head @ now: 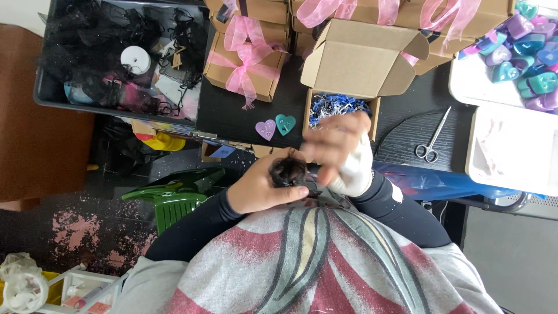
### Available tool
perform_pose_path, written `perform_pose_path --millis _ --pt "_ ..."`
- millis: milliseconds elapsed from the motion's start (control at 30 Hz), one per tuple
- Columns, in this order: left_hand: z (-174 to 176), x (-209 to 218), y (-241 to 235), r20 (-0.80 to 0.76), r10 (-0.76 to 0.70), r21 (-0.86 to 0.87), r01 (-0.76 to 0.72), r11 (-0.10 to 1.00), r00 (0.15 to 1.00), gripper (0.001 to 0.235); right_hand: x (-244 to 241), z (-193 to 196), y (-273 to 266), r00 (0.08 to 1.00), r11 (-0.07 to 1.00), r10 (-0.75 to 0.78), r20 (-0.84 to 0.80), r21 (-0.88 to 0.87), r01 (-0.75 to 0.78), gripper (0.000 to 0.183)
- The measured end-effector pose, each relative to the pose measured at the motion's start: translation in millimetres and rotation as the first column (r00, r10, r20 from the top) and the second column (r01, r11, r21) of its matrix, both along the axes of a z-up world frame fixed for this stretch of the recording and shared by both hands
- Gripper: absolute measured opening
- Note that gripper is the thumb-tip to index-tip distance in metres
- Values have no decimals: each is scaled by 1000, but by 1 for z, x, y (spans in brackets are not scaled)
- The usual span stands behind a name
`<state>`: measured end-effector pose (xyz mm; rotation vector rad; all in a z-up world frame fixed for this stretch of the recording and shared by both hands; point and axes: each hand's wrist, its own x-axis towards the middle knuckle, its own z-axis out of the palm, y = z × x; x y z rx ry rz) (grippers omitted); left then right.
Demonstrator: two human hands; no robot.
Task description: The person is packaging heart-shaped soaps or wax melts into small brown boxes, using blue shredded paper as filler and tying each box with a pink ribbon.
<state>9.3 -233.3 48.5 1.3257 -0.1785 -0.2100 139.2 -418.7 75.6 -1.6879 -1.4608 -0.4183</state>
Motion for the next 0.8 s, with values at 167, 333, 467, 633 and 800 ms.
perform_pose_path --millis 167,333,467,633,800 --pt "8 -7 16 106 193 364 -219 905 975 38 -5 -1 19 950 870 -312 5 -401 288 48" --pt "5 -14 26 170 302 539 -345 768 938 37 -13 -22 37 924 732 -288 252 -564 382 73" --pt "-11 -13 25 292 253 650 -386 655 922 42 -9 -45 43 894 682 -278 353 -582 442 78" --pt "-15 -8 23 387 270 648 -468 600 882 40 -6 -52 47 891 683 -283 354 -579 447 65" --pt "-9 -2 25 353 307 669 -467 578 884 40 -12 -21 42 908 770 -414 69 -506 389 56"
